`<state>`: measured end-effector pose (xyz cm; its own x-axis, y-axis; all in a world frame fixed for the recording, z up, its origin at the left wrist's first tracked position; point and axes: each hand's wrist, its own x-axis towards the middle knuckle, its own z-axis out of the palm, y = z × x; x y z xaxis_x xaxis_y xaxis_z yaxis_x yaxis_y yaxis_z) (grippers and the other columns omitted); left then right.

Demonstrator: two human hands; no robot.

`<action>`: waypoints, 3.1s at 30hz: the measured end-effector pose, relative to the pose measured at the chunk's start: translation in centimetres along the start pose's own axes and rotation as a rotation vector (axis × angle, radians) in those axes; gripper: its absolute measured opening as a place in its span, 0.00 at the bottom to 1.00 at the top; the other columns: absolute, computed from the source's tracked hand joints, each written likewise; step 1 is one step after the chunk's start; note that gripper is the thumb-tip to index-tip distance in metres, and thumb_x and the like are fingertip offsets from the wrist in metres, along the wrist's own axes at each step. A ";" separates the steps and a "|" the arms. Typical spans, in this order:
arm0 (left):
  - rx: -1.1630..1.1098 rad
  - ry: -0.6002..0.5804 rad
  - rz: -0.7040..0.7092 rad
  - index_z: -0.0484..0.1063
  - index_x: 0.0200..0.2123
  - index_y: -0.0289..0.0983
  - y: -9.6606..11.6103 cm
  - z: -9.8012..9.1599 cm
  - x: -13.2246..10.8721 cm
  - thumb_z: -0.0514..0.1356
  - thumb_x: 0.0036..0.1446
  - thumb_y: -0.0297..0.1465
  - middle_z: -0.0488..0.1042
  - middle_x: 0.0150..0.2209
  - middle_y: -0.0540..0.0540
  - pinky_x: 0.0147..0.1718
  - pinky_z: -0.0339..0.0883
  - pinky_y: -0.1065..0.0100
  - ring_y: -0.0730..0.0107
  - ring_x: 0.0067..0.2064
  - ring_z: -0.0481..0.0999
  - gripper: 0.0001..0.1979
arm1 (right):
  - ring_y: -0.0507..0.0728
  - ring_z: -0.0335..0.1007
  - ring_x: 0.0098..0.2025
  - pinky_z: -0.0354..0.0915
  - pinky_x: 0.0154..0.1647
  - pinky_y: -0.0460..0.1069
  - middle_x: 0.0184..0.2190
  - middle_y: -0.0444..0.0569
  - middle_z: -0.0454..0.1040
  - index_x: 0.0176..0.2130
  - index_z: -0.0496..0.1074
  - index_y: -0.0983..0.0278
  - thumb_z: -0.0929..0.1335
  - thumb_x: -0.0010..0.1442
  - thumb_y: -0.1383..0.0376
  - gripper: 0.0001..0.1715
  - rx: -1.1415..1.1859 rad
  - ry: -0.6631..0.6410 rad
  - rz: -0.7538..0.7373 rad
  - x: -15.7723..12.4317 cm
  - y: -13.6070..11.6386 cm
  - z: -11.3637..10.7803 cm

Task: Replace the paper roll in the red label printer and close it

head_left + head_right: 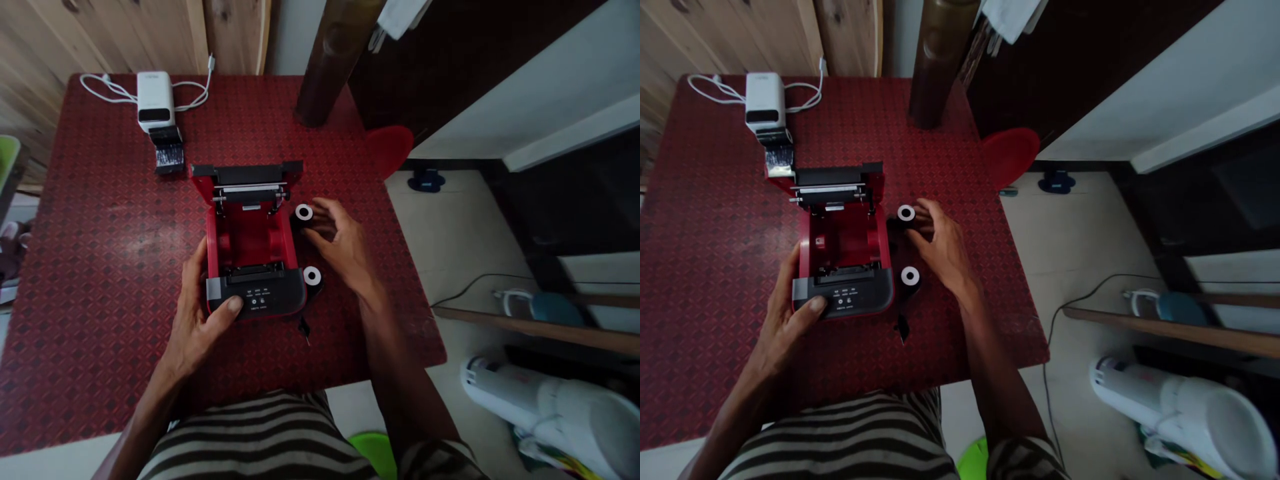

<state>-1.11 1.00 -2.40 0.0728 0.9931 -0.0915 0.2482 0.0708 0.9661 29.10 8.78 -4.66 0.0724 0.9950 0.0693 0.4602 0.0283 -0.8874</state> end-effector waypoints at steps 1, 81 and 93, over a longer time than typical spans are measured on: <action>0.008 -0.004 0.014 0.61 0.84 0.47 -0.1 0.0 0.0 0.72 0.65 0.58 0.70 0.76 0.35 0.76 0.65 0.29 0.31 0.77 0.70 0.52 | 0.68 0.87 0.63 0.82 0.65 0.68 0.65 0.57 0.86 0.66 0.76 0.56 0.76 0.65 0.60 0.32 -0.033 0.002 0.014 -0.6 0.1 -0.6; -0.093 -0.078 0.039 0.58 0.84 0.48 -0.3 -0.4 -0.9 0.71 0.73 0.50 0.64 0.81 0.36 0.82 0.55 0.32 0.39 0.82 0.63 0.45 | 0.69 0.89 0.52 0.82 0.58 0.63 0.47 0.59 0.91 0.47 0.86 0.65 0.69 0.73 0.79 0.16 -0.914 -0.498 -0.401 0.7 -12.8 5.9; -0.194 -0.065 -0.021 0.69 0.79 0.44 0.7 -1.2 -0.3 0.65 0.77 0.53 0.74 0.75 0.37 0.76 0.68 0.38 0.41 0.78 0.72 0.36 | 0.60 0.87 0.51 0.83 0.57 0.57 0.48 0.50 0.92 0.52 0.88 0.60 0.72 0.81 0.68 0.11 -0.244 -0.489 -0.520 -2.9 -11.7 2.4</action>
<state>-2.12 0.85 -1.45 0.1332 0.9836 -0.1218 0.0602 0.1146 0.9916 21.45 5.83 4.42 -0.5824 0.7902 0.1906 0.5152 0.5402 -0.6654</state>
